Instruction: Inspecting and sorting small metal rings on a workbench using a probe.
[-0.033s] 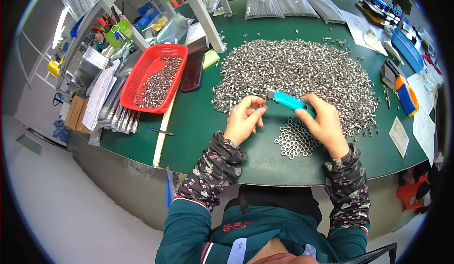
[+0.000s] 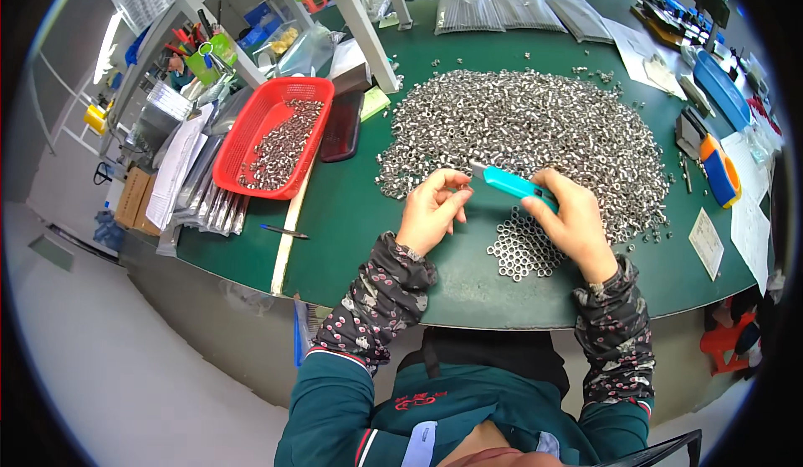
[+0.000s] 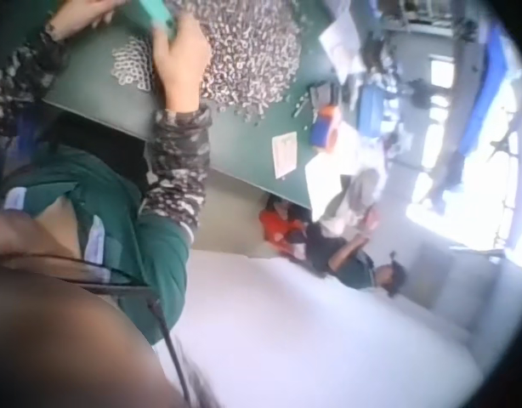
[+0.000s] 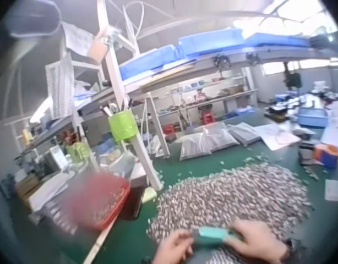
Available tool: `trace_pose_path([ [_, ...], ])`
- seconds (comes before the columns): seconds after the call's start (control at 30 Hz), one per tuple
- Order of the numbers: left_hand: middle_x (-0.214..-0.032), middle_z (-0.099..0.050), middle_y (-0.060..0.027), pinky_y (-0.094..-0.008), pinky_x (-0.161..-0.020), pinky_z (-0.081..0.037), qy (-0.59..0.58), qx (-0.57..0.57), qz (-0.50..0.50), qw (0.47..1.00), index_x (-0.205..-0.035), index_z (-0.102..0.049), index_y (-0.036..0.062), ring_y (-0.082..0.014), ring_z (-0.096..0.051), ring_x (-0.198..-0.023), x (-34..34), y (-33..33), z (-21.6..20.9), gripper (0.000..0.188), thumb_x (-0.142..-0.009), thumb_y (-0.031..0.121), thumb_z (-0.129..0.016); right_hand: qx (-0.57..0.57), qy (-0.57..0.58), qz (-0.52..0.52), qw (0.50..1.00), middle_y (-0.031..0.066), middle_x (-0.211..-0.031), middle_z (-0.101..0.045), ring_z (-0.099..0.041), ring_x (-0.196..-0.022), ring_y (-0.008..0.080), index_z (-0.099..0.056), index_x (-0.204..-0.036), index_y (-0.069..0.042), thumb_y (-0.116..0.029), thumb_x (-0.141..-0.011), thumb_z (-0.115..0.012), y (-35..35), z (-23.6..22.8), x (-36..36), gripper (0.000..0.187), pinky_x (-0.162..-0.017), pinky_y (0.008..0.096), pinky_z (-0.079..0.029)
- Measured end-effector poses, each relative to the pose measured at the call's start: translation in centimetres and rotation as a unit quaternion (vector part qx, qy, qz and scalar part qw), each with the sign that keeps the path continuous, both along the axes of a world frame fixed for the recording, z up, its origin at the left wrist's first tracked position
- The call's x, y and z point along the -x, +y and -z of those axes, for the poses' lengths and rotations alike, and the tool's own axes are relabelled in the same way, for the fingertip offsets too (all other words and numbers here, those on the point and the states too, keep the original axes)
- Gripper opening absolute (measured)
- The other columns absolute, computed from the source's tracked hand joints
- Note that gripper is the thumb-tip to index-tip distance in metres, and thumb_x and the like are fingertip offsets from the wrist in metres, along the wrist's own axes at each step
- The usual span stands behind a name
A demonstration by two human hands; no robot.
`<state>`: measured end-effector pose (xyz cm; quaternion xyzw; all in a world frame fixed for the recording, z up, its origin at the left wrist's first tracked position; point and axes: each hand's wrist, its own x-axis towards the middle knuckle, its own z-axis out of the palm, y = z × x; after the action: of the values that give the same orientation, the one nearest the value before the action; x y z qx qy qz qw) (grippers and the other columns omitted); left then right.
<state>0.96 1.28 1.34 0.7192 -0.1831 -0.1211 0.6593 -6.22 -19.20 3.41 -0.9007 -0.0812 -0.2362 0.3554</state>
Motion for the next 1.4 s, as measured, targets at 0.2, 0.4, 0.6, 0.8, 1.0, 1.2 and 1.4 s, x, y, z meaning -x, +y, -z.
trace_pose_path([
  [0.2, -0.082, -0.059, -0.0023, -0.0166, -0.042, -0.040, -0.006, 0.056, 0.000, 0.998, -0.103, -0.055, 0.0018, -0.0045, -0.053, -0.058, -0.8, 0.8, 0.7, 0.019, -0.085, 0.010, -0.058, 0.035, -0.016, -0.012, 0.999, 0.0116, -0.070, -0.057, -0.058, -0.062, 0.0299, -0.058, -0.090, -0.005, -0.025, -0.078, -0.063, 0.5, 0.2, 0.1, 0.024, -0.055, 0.0369, -0.044],
  [0.4, -0.093, -0.059, -0.0089, -0.0166, -0.043, -0.042, 0.085, 0.179, 0.031, 0.980, -0.107, -0.053, -0.0012, -0.0069, -0.053, -0.064, -1.3, 0.9, 0.7, 0.023, -0.087, 0.010, -0.055, 0.038, 0.013, 0.001, 0.999, 0.0118, -0.069, -0.057, -0.058, -0.060, 0.0295, -0.059, -0.088, -0.005, -0.025, -0.078, -0.062, 0.5, 0.1, 0.0, 0.023, -0.053, 0.0381, -0.044],
  [0.6, -0.094, -0.059, -0.0094, -0.0165, -0.042, -0.042, 0.110, 0.195, 0.032, 0.974, -0.105, -0.052, 0.0002, -0.0069, -0.053, -0.062, -1.8, 1.1, 1.4, 0.020, -0.088, 0.010, -0.054, 0.047, 0.050, -0.004, 0.998, 0.0119, -0.068, -0.058, -0.058, -0.060, 0.0301, -0.059, -0.087, -0.005, -0.026, -0.079, -0.061, 0.7, -0.3, 0.2, 0.023, -0.053, 0.0389, -0.044],
  [0.8, -0.084, -0.056, -0.0047, -0.0170, -0.041, -0.041, 0.141, 0.222, 0.033, 0.964, -0.101, -0.051, 0.0036, -0.0063, -0.051, -0.058, -1.8, 1.0, 1.7, 0.015, -0.089, 0.012, -0.054, 0.047, 0.063, -0.018, 0.997, 0.0126, -0.069, -0.059, -0.059, -0.061, 0.0310, -0.059, -0.086, -0.005, -0.026, -0.079, -0.061, 0.9, -0.3, 0.2, 0.022, -0.054, 0.0395, -0.044],
  [1.0, -0.080, -0.052, -0.0019, -0.0187, -0.041, -0.040, 0.152, 0.235, 0.051, 0.959, -0.101, -0.049, 0.0057, -0.0055, -0.048, -0.058, -1.5, 0.7, 1.5, 0.013, -0.090, 0.013, -0.052, 0.034, 0.085, -0.020, 0.996, 0.0125, -0.068, -0.059, -0.059, -0.061, 0.0311, -0.059, -0.086, -0.005, -0.028, -0.080, -0.061, 0.9, -0.2, 0.3, 0.024, -0.055, 0.0396, -0.045],
  [1.2, -0.081, -0.052, -0.0019, -0.0182, -0.042, -0.040, 0.139, 0.226, 0.068, 0.962, -0.101, -0.050, 0.0040, -0.0053, -0.048, -0.059, -1.4, 0.8, 1.4, 0.013, -0.090, 0.011, -0.052, 0.034, 0.096, -0.027, 0.994, 0.0131, -0.067, -0.058, -0.059, -0.061, 0.0313, -0.059, -0.086, -0.005, -0.029, -0.080, -0.061, 1.0, -0.1, 0.3, 0.025, -0.055, 0.0403, -0.045],
  [1.4, -0.072, -0.049, -0.0004, -0.0177, -0.040, -0.037, 0.140, 0.226, 0.060, 0.962, -0.098, -0.053, 0.0027, -0.0055, -0.045, -0.056, -1.4, 0.8, 1.7, 0.013, -0.090, 0.012, -0.052, 0.036, 0.106, -0.031, 0.993, 0.0134, -0.067, -0.058, -0.059, -0.061, 0.0315, -0.059, -0.086, -0.005, -0.029, -0.080, -0.060, 0.8, 0.1, 0.2, 0.025, -0.056, 0.0406, -0.045],
])
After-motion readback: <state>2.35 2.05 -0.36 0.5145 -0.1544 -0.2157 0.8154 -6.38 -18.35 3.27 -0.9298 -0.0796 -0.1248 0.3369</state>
